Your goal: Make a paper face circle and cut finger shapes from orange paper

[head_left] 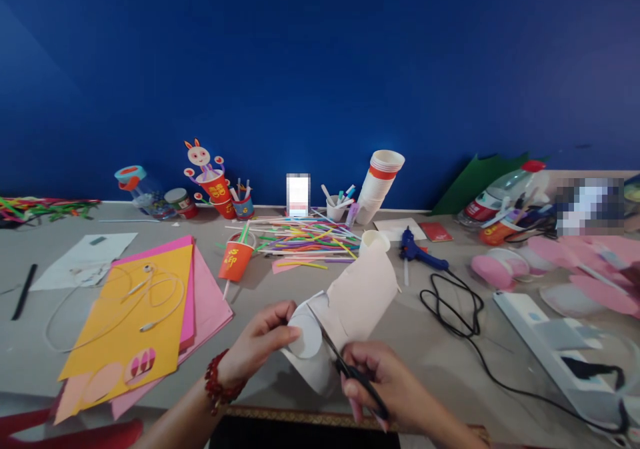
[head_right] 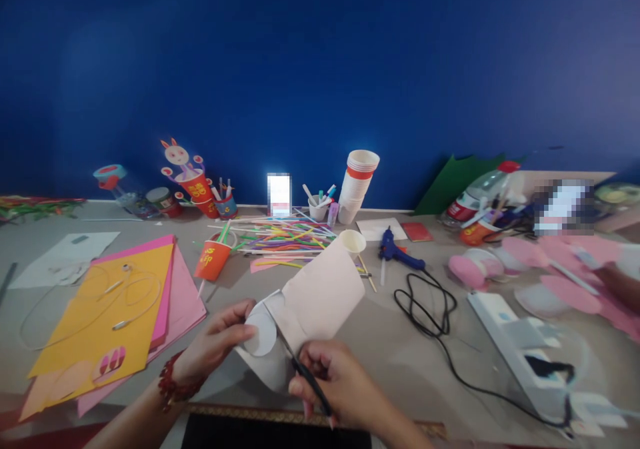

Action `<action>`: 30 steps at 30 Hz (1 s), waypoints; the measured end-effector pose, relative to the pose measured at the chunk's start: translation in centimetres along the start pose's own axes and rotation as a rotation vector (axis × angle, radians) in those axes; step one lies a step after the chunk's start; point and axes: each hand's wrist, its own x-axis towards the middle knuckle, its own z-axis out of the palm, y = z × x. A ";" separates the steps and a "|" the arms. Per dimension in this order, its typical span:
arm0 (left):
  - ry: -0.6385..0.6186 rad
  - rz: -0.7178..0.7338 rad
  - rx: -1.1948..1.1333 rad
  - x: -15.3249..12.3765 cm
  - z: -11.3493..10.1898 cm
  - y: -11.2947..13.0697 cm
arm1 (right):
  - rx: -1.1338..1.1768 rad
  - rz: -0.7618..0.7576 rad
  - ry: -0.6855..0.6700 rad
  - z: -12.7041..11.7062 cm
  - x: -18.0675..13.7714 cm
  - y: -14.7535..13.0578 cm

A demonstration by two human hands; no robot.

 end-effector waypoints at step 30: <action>0.035 0.007 0.040 -0.1 0.5 1.0 | -0.002 -0.026 -0.033 -1.1 0.5 1.2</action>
